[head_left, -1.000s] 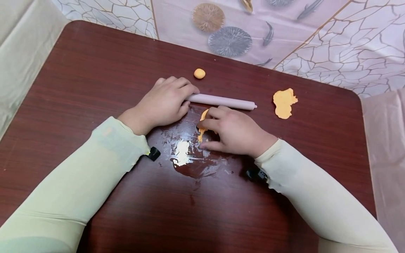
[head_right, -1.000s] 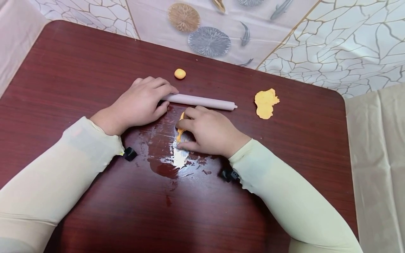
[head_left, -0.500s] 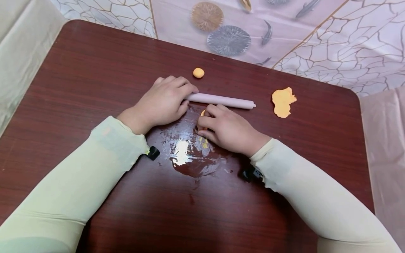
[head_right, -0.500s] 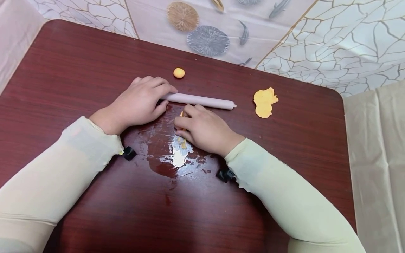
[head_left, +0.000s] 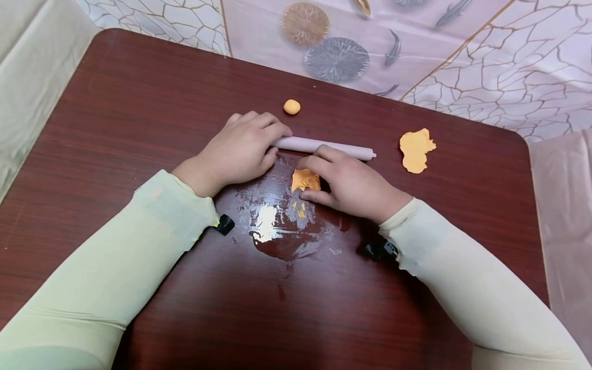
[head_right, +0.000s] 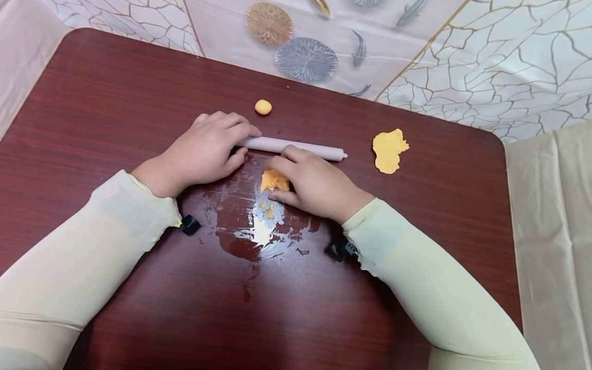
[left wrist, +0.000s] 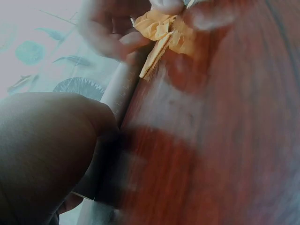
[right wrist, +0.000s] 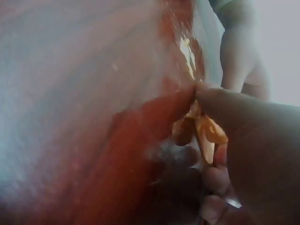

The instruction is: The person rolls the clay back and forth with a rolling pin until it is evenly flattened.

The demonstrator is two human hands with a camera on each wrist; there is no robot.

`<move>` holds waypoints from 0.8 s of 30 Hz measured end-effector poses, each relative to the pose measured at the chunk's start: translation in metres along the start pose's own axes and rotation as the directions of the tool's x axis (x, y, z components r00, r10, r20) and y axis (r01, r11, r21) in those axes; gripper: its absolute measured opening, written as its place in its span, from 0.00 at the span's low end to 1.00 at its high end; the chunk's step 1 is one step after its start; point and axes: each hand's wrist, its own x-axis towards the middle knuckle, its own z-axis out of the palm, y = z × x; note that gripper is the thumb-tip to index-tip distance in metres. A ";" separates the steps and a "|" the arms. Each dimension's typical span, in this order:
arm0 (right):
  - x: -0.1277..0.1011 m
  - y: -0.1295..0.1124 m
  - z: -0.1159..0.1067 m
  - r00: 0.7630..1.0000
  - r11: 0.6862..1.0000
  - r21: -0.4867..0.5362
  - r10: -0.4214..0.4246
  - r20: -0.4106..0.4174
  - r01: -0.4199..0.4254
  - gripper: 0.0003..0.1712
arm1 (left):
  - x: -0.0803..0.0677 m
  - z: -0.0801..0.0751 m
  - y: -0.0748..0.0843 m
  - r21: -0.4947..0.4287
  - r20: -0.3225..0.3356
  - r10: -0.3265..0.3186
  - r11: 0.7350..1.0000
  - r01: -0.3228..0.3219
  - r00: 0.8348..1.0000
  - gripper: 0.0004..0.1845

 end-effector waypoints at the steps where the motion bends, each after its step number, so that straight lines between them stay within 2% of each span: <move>1: 0.000 0.000 -0.002 1.000 1.000 -0.005 0.016 0.012 -0.016 0.22 | 0.000 0.000 0.000 0.001 0.002 0.000 1.000 0.000 1.000 0.18; 5: 0.001 -0.003 -0.008 0.998 0.999 -0.007 0.038 0.056 -0.038 0.13 | 0.001 0.000 0.001 0.000 0.004 0.002 1.000 -0.002 1.000 0.18; 9: 0.004 -0.013 -0.014 0.997 0.997 -0.074 0.006 0.080 0.000 0.04 | 0.000 0.000 0.002 -0.002 -0.003 0.009 1.000 -0.009 1.000 0.18; 13: 0.012 -0.021 -0.016 0.992 0.982 -0.174 -0.057 0.109 0.076 0.08 | 0.000 -0.001 0.001 0.003 -0.012 0.012 1.000 -0.012 1.000 0.18; 15: 0.015 -0.021 -0.017 0.989 0.978 -0.185 -0.078 0.127 0.101 0.10 | 0.000 -0.001 0.001 0.003 -0.013 0.014 1.000 -0.014 1.000 0.18; 17: 0.018 -0.019 -0.020 0.987 0.985 -0.148 -0.070 0.143 0.091 0.11 | 0.000 -0.001 0.001 0.002 -0.012 0.016 1.000 -0.016 1.000 0.18; 20: 0.023 -0.014 -0.028 0.987 0.999 -0.036 -0.024 0.158 0.030 0.09 | 0.001 -0.001 0.001 0.004 -0.013 0.017 1.000 -0.017 1.000 0.18; 22: 0.024 -0.011 -0.032 0.985 0.999 0.032 0.009 0.175 -0.015 0.08 | 0.000 -0.001 0.001 0.006 -0.011 0.015 1.000 -0.015 1.000 0.18; 24: 0.024 -0.008 -0.033 0.980 0.998 0.058 0.027 0.200 -0.039 0.07 | 0.000 -0.001 0.002 0.005 -0.004 0.011 1.000 -0.011 1.000 0.18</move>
